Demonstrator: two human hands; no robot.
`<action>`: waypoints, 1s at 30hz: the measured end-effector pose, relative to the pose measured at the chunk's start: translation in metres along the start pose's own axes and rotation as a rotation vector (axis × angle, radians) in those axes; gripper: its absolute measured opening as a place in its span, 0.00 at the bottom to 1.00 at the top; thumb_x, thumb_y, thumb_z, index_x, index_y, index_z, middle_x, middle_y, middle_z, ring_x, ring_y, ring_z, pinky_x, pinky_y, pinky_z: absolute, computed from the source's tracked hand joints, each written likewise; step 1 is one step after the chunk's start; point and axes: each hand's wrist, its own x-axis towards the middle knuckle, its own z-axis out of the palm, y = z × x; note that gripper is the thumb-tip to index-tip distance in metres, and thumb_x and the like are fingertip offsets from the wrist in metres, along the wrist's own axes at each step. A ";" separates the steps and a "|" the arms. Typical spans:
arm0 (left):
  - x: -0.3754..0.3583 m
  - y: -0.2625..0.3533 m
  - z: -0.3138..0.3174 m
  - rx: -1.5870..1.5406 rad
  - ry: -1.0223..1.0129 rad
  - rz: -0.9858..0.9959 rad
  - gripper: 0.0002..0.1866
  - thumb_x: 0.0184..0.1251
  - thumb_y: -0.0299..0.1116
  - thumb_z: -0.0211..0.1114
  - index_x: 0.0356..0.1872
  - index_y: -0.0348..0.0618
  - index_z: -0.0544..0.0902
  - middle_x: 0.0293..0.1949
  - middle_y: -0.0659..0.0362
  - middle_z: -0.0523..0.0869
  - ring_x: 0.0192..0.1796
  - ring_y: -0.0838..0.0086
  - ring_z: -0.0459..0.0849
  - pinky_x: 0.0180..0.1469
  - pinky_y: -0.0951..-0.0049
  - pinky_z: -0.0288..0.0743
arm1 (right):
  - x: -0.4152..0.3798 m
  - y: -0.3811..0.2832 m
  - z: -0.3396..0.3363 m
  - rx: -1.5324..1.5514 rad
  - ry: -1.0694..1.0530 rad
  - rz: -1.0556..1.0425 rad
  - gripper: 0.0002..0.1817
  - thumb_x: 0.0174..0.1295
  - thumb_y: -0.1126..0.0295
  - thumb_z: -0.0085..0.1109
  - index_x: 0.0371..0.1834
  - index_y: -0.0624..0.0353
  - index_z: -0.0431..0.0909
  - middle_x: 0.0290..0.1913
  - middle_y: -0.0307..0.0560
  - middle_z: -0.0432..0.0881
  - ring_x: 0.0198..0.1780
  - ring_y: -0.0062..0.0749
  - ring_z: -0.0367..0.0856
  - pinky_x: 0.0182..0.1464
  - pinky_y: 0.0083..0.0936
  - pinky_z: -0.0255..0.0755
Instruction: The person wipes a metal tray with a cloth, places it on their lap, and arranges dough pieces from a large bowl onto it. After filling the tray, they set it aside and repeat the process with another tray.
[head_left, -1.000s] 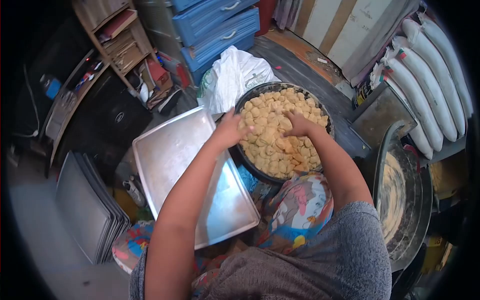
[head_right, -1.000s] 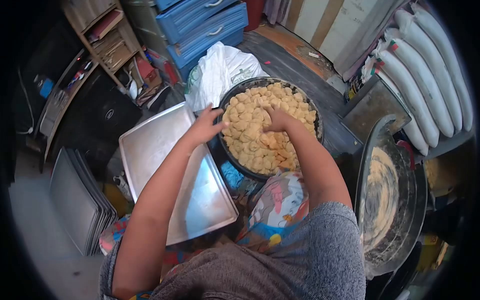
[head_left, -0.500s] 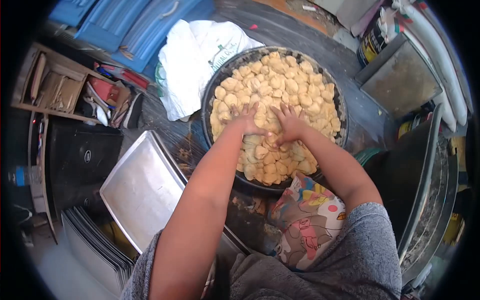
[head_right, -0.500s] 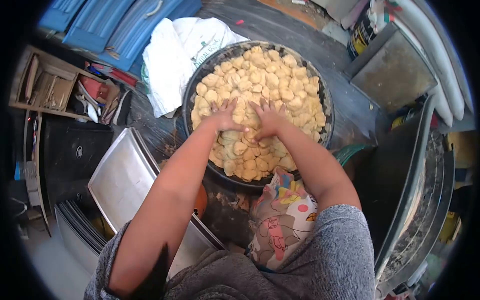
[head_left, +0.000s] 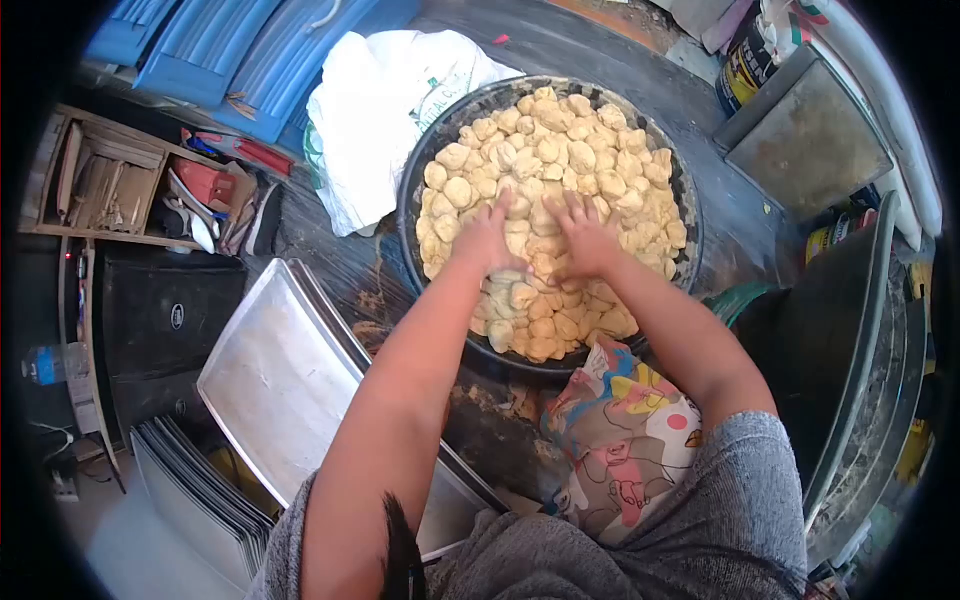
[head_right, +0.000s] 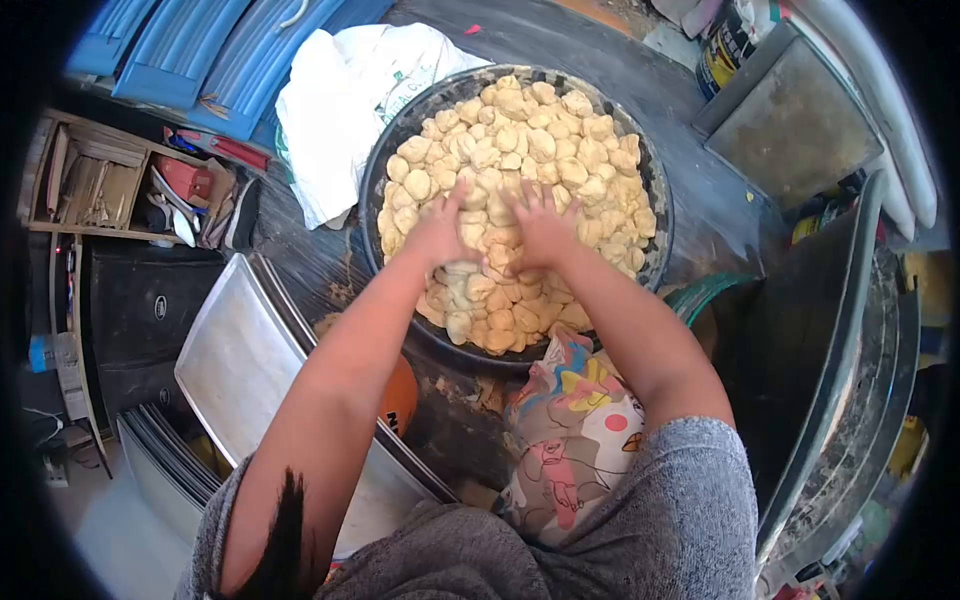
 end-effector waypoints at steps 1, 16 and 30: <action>-0.001 0.007 -0.005 -0.005 -0.011 0.001 0.69 0.26 0.59 0.80 0.75 0.65 0.45 0.74 0.51 0.48 0.73 0.50 0.54 0.65 0.43 0.62 | 0.003 -0.001 -0.003 0.025 -0.034 0.104 0.62 0.30 0.42 0.77 0.73 0.37 0.50 0.73 0.50 0.52 0.73 0.52 0.51 0.63 0.70 0.50; -0.033 0.035 -0.002 0.275 -0.219 -0.023 0.71 0.25 0.54 0.83 0.74 0.58 0.44 0.73 0.51 0.51 0.71 0.46 0.55 0.65 0.46 0.64 | -0.023 -0.012 0.009 -0.174 -0.052 -0.032 0.60 0.33 0.46 0.77 0.73 0.39 0.49 0.69 0.46 0.59 0.68 0.48 0.59 0.57 0.60 0.63; -0.027 0.023 0.015 0.062 0.138 0.078 0.38 0.43 0.30 0.74 0.60 0.54 0.68 0.55 0.53 0.71 0.54 0.50 0.75 0.54 0.60 0.76 | -0.011 -0.009 0.015 -0.119 0.065 -0.196 0.27 0.49 0.69 0.61 0.55 0.42 0.68 0.50 0.44 0.71 0.50 0.43 0.76 0.42 0.37 0.77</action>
